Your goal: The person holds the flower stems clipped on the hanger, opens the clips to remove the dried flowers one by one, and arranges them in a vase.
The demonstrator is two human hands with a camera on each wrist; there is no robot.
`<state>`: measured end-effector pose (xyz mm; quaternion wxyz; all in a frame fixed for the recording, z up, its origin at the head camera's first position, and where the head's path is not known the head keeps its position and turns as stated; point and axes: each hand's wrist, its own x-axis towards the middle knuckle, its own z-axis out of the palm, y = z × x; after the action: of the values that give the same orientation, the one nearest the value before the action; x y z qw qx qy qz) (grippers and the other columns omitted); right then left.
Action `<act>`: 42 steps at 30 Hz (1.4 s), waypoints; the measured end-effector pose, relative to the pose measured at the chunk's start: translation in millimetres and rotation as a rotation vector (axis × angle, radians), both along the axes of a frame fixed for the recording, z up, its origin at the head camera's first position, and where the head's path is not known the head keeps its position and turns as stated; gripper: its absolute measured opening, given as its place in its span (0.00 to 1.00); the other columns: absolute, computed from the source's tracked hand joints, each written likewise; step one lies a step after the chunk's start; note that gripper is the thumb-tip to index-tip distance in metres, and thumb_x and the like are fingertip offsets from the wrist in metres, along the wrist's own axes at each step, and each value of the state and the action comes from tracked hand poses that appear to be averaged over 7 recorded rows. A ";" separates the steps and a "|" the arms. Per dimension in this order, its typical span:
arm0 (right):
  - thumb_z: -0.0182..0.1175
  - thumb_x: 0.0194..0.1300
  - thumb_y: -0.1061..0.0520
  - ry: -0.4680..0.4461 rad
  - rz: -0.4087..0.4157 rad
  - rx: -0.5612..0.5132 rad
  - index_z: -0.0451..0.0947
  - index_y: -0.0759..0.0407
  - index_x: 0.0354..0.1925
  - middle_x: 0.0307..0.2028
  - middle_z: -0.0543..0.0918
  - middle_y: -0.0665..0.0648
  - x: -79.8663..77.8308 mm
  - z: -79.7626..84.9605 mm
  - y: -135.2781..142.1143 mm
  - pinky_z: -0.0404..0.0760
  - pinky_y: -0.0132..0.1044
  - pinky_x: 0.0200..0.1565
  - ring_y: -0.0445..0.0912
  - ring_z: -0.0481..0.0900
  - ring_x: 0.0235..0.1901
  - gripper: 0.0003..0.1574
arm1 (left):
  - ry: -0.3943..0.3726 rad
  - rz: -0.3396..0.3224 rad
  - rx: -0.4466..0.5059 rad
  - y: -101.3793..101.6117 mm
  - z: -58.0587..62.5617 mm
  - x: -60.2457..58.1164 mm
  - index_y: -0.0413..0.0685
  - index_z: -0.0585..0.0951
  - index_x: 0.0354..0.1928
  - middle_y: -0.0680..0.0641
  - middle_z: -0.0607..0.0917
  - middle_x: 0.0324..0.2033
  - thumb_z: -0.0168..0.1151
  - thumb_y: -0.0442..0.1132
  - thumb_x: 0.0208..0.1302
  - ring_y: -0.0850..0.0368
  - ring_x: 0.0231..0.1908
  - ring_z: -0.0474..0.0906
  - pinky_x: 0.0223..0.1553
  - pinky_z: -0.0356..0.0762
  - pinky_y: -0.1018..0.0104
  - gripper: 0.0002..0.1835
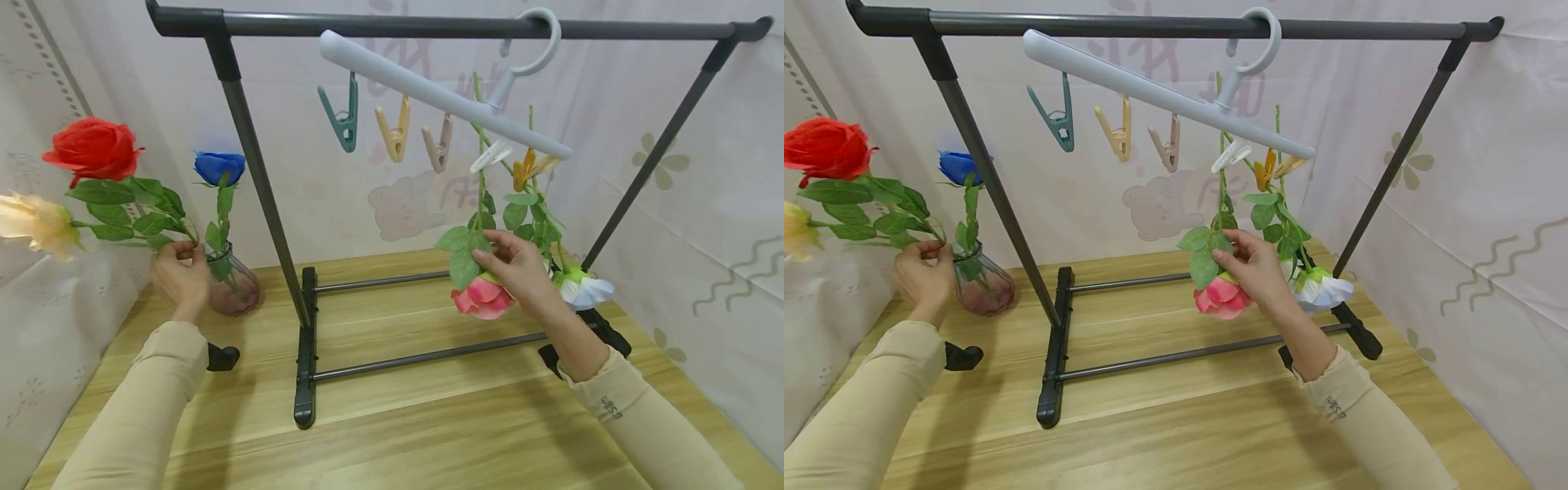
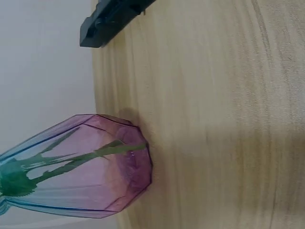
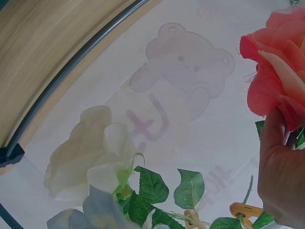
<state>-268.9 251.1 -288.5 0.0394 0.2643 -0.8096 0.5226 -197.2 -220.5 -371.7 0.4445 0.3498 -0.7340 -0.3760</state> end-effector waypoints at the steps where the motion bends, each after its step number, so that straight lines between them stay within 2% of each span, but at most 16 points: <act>1: 0.57 0.66 0.58 0.001 0.002 -0.001 0.67 0.68 0.62 0.33 0.78 0.46 -0.2 -0.2 0.4 0.75 0.24 0.32 0.35 0.75 0.32 0.28 | 0.011 -0.003 0.016 0.6 -0.7 -0.2 0.42 0.81 0.47 0.65 0.69 0.25 0.55 0.42 0.66 0.53 0.42 0.71 0.47 0.65 0.60 0.14; 3: 0.57 0.66 0.58 0.003 0.005 0.000 0.67 0.68 0.62 0.33 0.78 0.45 -0.7 -0.7 0.8 0.75 0.24 0.33 0.35 0.76 0.32 0.28 | 0.033 -0.007 0.037 1.0 -2.2 0.7 0.41 0.81 0.47 0.69 0.65 0.24 0.55 0.41 0.66 0.61 0.36 0.71 0.47 0.65 0.64 0.14; 7: 0.58 0.66 0.58 0.000 0.006 0.003 0.67 0.67 0.62 0.33 0.79 0.44 -1.6 -1.5 0.1 0.76 0.24 0.34 0.36 0.76 0.33 0.28 | 0.048 -0.030 0.076 2.8 -5.3 6.8 0.42 0.80 0.50 0.70 0.65 0.25 0.55 0.43 0.66 0.79 0.24 0.60 0.35 0.62 0.76 0.16; 10: 0.58 0.66 0.59 -0.002 0.003 0.004 0.68 0.66 0.61 0.34 0.80 0.47 -2.1 -1.1 -2.9 0.76 0.24 0.34 0.36 0.76 0.32 0.27 | 0.094 -0.037 0.074 6.0 -7.8 14.6 0.42 0.80 0.50 0.72 0.67 0.24 0.56 0.43 0.65 0.81 0.23 0.61 0.35 0.59 0.79 0.16; 14: 0.59 0.65 0.59 -0.010 0.006 -0.008 0.69 0.66 0.60 0.36 0.80 0.55 -4.7 1.1 -7.4 0.75 0.24 0.33 0.37 0.75 0.31 0.27 | 0.236 -0.076 0.083 21.5 -7.3 30.5 0.48 0.80 0.43 0.71 0.71 0.26 0.60 0.40 0.63 0.79 0.26 0.66 0.37 0.62 0.82 0.09; 17: 0.59 0.65 0.59 -0.013 0.013 -0.016 0.69 0.67 0.60 0.36 0.80 0.58 -7.2 2.5 -9.6 0.73 0.24 0.30 0.37 0.74 0.30 0.26 | 0.346 -0.148 0.028 49.3 -0.8 44.1 0.48 0.80 0.40 0.68 0.74 0.28 0.61 0.38 0.62 0.76 0.29 0.70 0.33 0.67 0.81 0.05; 19: 0.59 0.65 0.59 -0.011 0.016 -0.016 0.70 0.67 0.59 0.35 0.80 0.57 -8.6 2.8 -10.3 0.70 0.25 0.27 0.37 0.72 0.28 0.26 | 0.399 -0.228 -0.056 75.4 7.8 50.3 0.40 0.80 0.39 0.69 0.76 0.29 0.61 0.35 0.62 0.75 0.29 0.72 0.32 0.68 0.83 0.07; 20: 0.59 0.65 0.59 -0.010 0.019 -0.017 0.70 0.67 0.59 0.34 0.79 0.57 -9.2 2.3 -10.3 0.69 0.25 0.25 0.37 0.71 0.27 0.26 | 0.427 -0.278 -0.115 90.8 13.7 51.9 0.36 0.80 0.39 0.69 0.77 0.29 0.61 0.33 0.61 0.76 0.28 0.72 0.31 0.68 0.83 0.07; 23: 0.59 0.65 0.60 -0.005 0.027 -0.030 0.70 0.68 0.59 0.32 0.77 0.54 -11.9 -0.2 -8.8 0.68 0.26 0.22 0.37 0.68 0.23 0.26 | 0.482 -0.466 -0.302 142.1 36.9 51.4 0.31 0.81 0.39 0.58 0.84 0.29 0.63 0.29 0.59 0.77 0.27 0.74 0.28 0.70 0.85 0.07; 27: 0.60 0.64 0.60 -0.002 0.038 -0.051 0.70 0.69 0.58 0.30 0.76 0.52 -15.2 -3.9 -5.6 0.68 0.26 0.21 0.36 0.67 0.20 0.26 | 0.534 -0.740 -0.517 213.9 77.3 33.7 0.34 0.83 0.39 0.40 0.86 0.33 0.65 0.27 0.56 0.66 0.27 0.80 0.27 0.74 0.82 0.07; 29: 0.60 0.64 0.60 -0.001 0.046 -0.065 0.71 0.69 0.57 0.29 0.75 0.51 -17.1 -3.4 -6.0 0.68 0.27 0.20 0.36 0.66 0.18 0.24 | 0.532 -0.845 -0.587 245.2 98.8 17.2 0.34 0.83 0.41 0.40 0.87 0.36 0.64 0.28 0.58 0.59 0.27 0.82 0.27 0.76 0.78 0.09; 31: 0.60 0.64 0.60 -0.006 0.057 -0.088 0.72 0.68 0.55 0.27 0.76 0.49 -17.7 -2.5 -6.7 0.68 0.27 0.20 0.37 0.65 0.17 0.23 | 0.501 -0.904 -0.612 272.5 118.8 -1.5 0.34 0.82 0.44 0.40 0.86 0.40 0.64 0.31 0.59 0.55 0.28 0.83 0.26 0.77 0.75 0.12; 33: 0.60 0.64 0.61 -0.019 0.066 -0.117 0.72 0.68 0.54 0.25 0.76 0.47 -17.7 -2.2 -7.5 0.68 0.27 0.19 0.37 0.65 0.16 0.21 | 0.435 -0.909 -0.609 293.9 135.8 -20.7 0.36 0.80 0.48 0.42 0.85 0.44 0.63 0.35 0.62 0.56 0.29 0.83 0.27 0.77 0.73 0.14; 36: 0.59 0.64 0.63 -0.028 0.077 -0.149 0.73 0.70 0.52 0.23 0.77 0.45 -16.3 -2.2 -8.3 0.68 0.27 0.19 0.36 0.65 0.15 0.20 | 0.319 -0.867 -0.562 314.4 154.2 -45.9 0.39 0.79 0.52 0.45 0.84 0.48 0.62 0.39 0.63 0.58 0.31 0.83 0.29 0.76 0.71 0.17; 39: 0.59 0.63 0.64 -0.017 0.088 -0.154 0.73 0.71 0.51 0.22 0.77 0.45 -15.3 -3.0 -8.9 0.68 0.27 0.18 0.36 0.65 0.15 0.19 | 0.245 -0.814 -0.529 323.3 163.5 -64.6 0.41 0.79 0.53 0.47 0.84 0.48 0.63 0.41 0.62 0.58 0.30 0.82 0.30 0.76 0.70 0.18; 42: 0.59 0.63 0.65 -0.004 0.094 -0.153 0.73 0.71 0.51 0.21 0.77 0.46 -14.4 -3.6 -9.3 0.67 0.26 0.18 0.36 0.65 0.14 0.18 | 0.228 -0.784 -0.526 325.9 166.7 -76.7 0.43 0.79 0.51 0.47 0.84 0.47 0.64 0.42 0.61 0.58 0.29 0.81 0.30 0.75 0.69 0.18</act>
<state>-283.3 241.7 -292.2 0.0331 0.2971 -0.7540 0.5849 -273.9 105.4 -205.1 0.4204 -0.1207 -0.8272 -0.3528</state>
